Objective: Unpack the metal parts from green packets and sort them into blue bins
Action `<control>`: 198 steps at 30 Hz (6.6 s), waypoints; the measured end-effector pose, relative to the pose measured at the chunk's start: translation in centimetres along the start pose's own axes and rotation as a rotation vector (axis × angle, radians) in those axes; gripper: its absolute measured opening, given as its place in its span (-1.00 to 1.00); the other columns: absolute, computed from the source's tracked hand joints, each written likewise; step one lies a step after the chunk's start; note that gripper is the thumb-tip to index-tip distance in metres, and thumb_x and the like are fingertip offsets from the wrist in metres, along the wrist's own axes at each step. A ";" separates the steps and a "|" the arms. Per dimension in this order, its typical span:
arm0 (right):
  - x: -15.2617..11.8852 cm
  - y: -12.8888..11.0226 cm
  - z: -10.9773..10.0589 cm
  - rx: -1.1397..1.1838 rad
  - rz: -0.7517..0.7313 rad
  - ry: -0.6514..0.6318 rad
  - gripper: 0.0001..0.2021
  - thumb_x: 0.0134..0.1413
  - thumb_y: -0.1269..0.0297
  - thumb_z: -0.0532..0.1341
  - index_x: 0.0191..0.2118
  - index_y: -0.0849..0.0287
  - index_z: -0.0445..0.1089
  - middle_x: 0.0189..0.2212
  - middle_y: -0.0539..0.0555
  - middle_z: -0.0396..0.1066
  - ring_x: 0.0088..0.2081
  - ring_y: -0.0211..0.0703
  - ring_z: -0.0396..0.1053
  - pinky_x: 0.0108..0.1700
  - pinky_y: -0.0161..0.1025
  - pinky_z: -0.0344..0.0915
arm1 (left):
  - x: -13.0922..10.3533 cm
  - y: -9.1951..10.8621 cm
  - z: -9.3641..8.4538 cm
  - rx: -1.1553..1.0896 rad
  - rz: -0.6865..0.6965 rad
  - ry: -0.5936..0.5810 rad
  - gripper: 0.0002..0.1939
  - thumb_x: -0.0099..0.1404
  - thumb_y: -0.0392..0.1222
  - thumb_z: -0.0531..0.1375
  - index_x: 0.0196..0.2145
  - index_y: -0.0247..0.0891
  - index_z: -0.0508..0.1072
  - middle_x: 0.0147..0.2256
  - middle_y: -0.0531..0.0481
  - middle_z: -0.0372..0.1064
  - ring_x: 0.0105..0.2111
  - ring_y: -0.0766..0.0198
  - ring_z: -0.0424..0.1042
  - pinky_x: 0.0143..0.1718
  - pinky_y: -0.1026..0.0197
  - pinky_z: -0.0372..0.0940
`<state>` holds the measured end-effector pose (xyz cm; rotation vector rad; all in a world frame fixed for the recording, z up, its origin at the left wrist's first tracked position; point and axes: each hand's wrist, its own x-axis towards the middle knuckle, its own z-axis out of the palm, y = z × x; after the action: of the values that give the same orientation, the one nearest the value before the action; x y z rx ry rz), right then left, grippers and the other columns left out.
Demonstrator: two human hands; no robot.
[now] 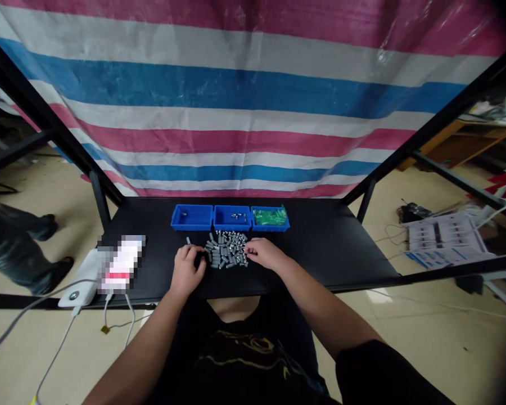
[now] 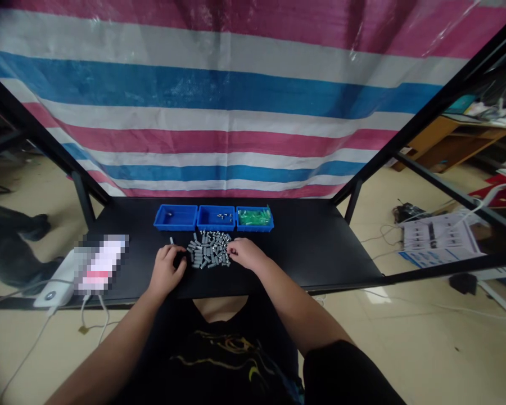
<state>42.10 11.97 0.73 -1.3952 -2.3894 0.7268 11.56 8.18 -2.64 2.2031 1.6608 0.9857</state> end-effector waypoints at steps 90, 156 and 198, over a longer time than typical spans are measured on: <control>-1.1 -3.1 2.5 0.191 0.161 0.466 -0.96 0.10 0.34 0.28 -0.35 0.12 0.40 -0.35 0.01 0.42 -0.44 -0.27 0.36 -0.29 -0.30 0.35 | 0.0 -0.5 -0.1 -0.086 0.011 0.018 -0.90 0.33 -0.23 0.15 -0.24 -0.13 0.47 -0.20 -0.08 0.41 -0.14 0.06 0.39 -0.01 -0.01 0.30; 2.0 -1.9 -0.8 -0.067 0.191 0.086 -0.82 -0.15 0.56 0.32 -0.48 0.10 0.46 -0.47 -0.03 0.47 -0.41 -0.20 0.40 -0.36 -0.31 0.23 | 0.1 -0.2 -0.3 -0.036 0.011 -0.066 -0.89 0.34 -0.20 0.15 -0.23 -0.13 0.48 -0.20 -0.03 0.47 -0.14 0.11 0.42 -0.04 0.04 0.27; -4.2 -2.5 5.8 0.105 0.077 0.500 -0.97 0.16 0.38 0.26 -0.29 0.11 0.43 -0.30 0.07 0.42 -0.18 -0.08 0.38 -0.07 -0.16 0.33 | 1.6 5.8 -0.3 -0.063 0.171 -0.175 -0.71 0.38 -0.27 0.12 0.03 -0.14 0.44 -0.03 -0.14 0.42 0.08 0.02 0.38 0.16 -0.06 0.32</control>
<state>39.61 5.73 -2.66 -1.4300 -1.8954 0.4447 16.07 7.62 1.28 2.3449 1.3671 0.8440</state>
